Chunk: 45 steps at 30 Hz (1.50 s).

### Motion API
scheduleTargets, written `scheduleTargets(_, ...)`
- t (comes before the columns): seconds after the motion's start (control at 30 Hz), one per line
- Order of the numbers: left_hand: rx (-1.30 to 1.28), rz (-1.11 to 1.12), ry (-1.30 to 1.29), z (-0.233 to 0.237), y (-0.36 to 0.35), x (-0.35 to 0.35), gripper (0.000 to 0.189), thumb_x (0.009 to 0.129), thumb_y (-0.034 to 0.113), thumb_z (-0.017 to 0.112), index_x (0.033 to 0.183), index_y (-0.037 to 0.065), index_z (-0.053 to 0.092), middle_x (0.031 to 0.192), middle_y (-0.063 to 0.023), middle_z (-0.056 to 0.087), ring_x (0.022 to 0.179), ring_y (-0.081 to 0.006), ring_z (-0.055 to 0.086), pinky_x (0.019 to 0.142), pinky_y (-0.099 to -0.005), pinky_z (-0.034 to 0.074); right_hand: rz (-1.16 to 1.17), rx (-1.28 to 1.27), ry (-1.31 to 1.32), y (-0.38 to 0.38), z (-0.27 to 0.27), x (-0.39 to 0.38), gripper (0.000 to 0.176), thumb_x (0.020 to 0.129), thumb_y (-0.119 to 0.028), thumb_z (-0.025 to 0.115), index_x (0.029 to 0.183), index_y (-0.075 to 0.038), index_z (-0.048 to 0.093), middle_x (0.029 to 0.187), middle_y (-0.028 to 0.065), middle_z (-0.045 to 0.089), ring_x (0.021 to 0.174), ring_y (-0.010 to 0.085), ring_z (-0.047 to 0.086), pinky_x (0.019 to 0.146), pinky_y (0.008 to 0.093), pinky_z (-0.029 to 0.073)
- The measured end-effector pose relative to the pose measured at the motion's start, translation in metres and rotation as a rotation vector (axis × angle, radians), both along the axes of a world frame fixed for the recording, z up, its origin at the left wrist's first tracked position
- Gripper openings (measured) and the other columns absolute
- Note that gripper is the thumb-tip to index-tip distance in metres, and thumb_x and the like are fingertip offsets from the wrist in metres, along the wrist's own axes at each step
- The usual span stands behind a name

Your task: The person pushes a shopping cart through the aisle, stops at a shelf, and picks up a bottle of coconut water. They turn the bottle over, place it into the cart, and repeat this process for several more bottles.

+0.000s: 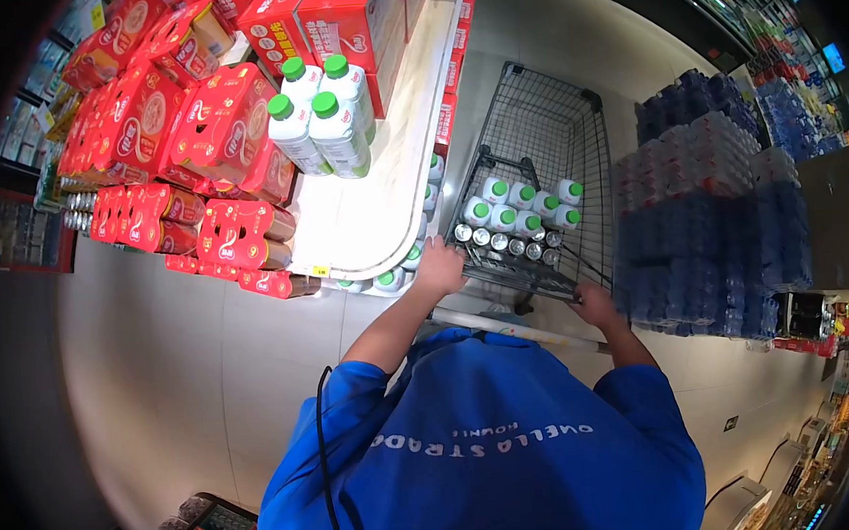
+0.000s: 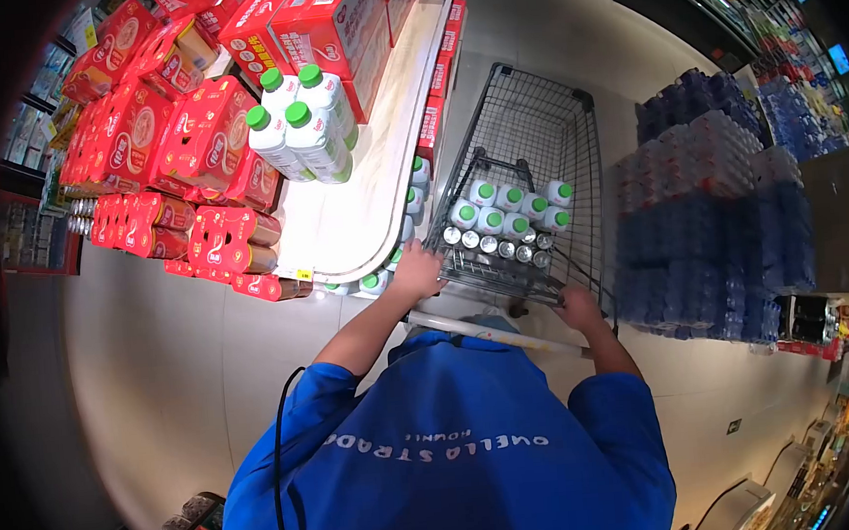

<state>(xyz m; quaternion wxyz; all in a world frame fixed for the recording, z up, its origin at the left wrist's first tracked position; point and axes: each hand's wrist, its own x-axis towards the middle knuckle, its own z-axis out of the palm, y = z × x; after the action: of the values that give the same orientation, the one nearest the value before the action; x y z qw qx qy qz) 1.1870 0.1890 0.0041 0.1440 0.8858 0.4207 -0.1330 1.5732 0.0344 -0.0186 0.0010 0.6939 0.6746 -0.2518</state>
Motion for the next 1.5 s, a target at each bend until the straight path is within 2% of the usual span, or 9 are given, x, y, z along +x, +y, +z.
scheduleTargets(0.17, 0.028, 0.025, 0.004, 0.001, 0.006, 0.009, 0.048, 0.079, 0.041, 0.077, 0.114, 0.009, 0.07, 0.113, -0.0134, 0.07, 0.12, -0.0334, 0.054, 0.105, -0.0485, 0.044, -0.06, 0.09, 0.147, 0.005, 0.01, 0.015, 0.03, 0.076, -0.027, 0.083, 0.092, -0.006, 0.068, 0.089, 0.0156, 0.065, 0.089, 0.038, 0.065, 0.078, 0.047, 0.052)
scheduleTargets(0.27, 0.042, 0.01, 0.054, 0.007, 0.009, 0.015, 0.043, 0.079, 0.035, 0.077, 0.113, 0.011, 0.069, 0.116, -0.0108, 0.066, 0.118, -0.0321, 0.055, 0.096, -0.0456, 0.05, -0.049, 0.194, 0.086, 0.002, -0.006, 0.038, 0.04, 0.074, -0.032, 0.08, 0.103, -0.007, 0.07, 0.1, 0.0176, 0.068, 0.096, 0.0389, 0.066, 0.082, 0.0481, 0.054)
scheduleTargets(0.37, 0.037, 0.054, 0.1, 0.004, 0.011, 0.022, 0.044, 0.079, 0.035, 0.077, 0.115, 0.012, 0.069, 0.123, -0.0089, 0.062, 0.12, -0.0311, 0.054, 0.096, -0.0445, 0.05, 0.044, -0.143, -0.158, 0.019, 0.013, 0.043, 0.044, 0.074, -0.038, 0.081, 0.105, -0.008, 0.07, 0.099, 0.0171, 0.07, 0.096, 0.038, 0.067, 0.084, 0.0481, 0.054)
scheduleTargets(0.47, 0.044, 0.067, 0.111, 0.01, 0.01, 0.029, 0.042, 0.079, 0.028, 0.074, 0.116, 0.01, 0.068, 0.124, -0.0071, 0.061, 0.121, -0.0295, 0.054, 0.097, -0.0426, 0.05, 0.035, -0.229, -0.097, 0.024, 0.014, 0.054, 0.048, 0.074, -0.042, 0.078, 0.107, -0.008, 0.071, 0.1, 0.018, 0.072, 0.097, 0.0376, 0.069, 0.084, 0.048, 0.055)
scheduleTargets(0.67, 0.052, 0.096, 0.152, 0.009, 0.016, 0.04, 0.043, 0.078, 0.027, 0.073, 0.118, 0.013, 0.07, 0.126, -0.0042, 0.059, 0.123, -0.0272, 0.052, 0.098, -0.0417, 0.049, 0.06, -0.065, 0.012, 0.03, 0.005, 0.068, 0.041, 0.074, -0.042, 0.072, 0.096, -0.007, 0.072, 0.086, 0.0193, 0.072, 0.086, 0.0403, 0.069, 0.079, 0.0501, 0.056)
scheduleTargets(0.77, 0.082, 0.096, 0.159, 0.006, 0.019, 0.042, 0.039, 0.077, 0.023, 0.068, 0.114, 0.011, 0.07, 0.126, -0.0046, 0.059, 0.121, -0.029, 0.053, 0.094, -0.0414, 0.052, 0.058, -0.054, 0.048, 0.035, -0.002, 0.075, 0.041, 0.074, -0.042, 0.071, 0.095, -0.006, 0.072, 0.087, 0.02, 0.072, 0.087, 0.0401, 0.07, 0.08, 0.0504, 0.056)
scheduleTargets(0.87, 0.081, 0.108, 0.179, 0.003, 0.021, 0.044, 0.04, 0.076, 0.024, 0.069, 0.114, 0.011, 0.07, 0.125, -0.0046, 0.059, 0.119, -0.0287, 0.053, 0.093, -0.0411, 0.052, 0.045, -0.123, 0.014, 0.043, 0.006, 0.073, 0.038, 0.074, -0.038, 0.071, 0.1, -0.01, 0.073, 0.094, 0.0169, 0.074, 0.091, 0.0378, 0.07, 0.083, 0.0483, 0.056)
scheduleTargets(1.27, 0.072, 0.156, 0.149, 0.003, 0.035, 0.052, 0.04, 0.076, 0.021, 0.068, 0.113, 0.008, 0.07, 0.128, -0.0065, 0.059, 0.121, -0.0289, 0.053, 0.097, -0.0417, 0.051, 0.08, -0.12, -0.002, 0.067, -0.003, 0.087, 0.048, 0.074, -0.045, 0.075, 0.106, -0.01, 0.071, 0.096, 0.0167, 0.074, 0.094, 0.0367, 0.07, 0.085, 0.0465, 0.056)
scheduleTargets(1.5, 0.083, 0.183, 0.082, 0.0, 0.043, 0.052, 0.039, 0.073, 0.021, 0.071, 0.11, 0.007, 0.072, 0.125, -0.0073, 0.06, 0.119, -0.0291, 0.054, 0.096, -0.0415, 0.051, 0.08, -0.132, 0.034, 0.087, 0.015, 0.088, 0.047, 0.074, -0.042, 0.077, 0.109, -0.011, 0.071, 0.1, 0.0164, 0.073, 0.097, 0.0371, 0.07, 0.085, 0.0475, 0.056)
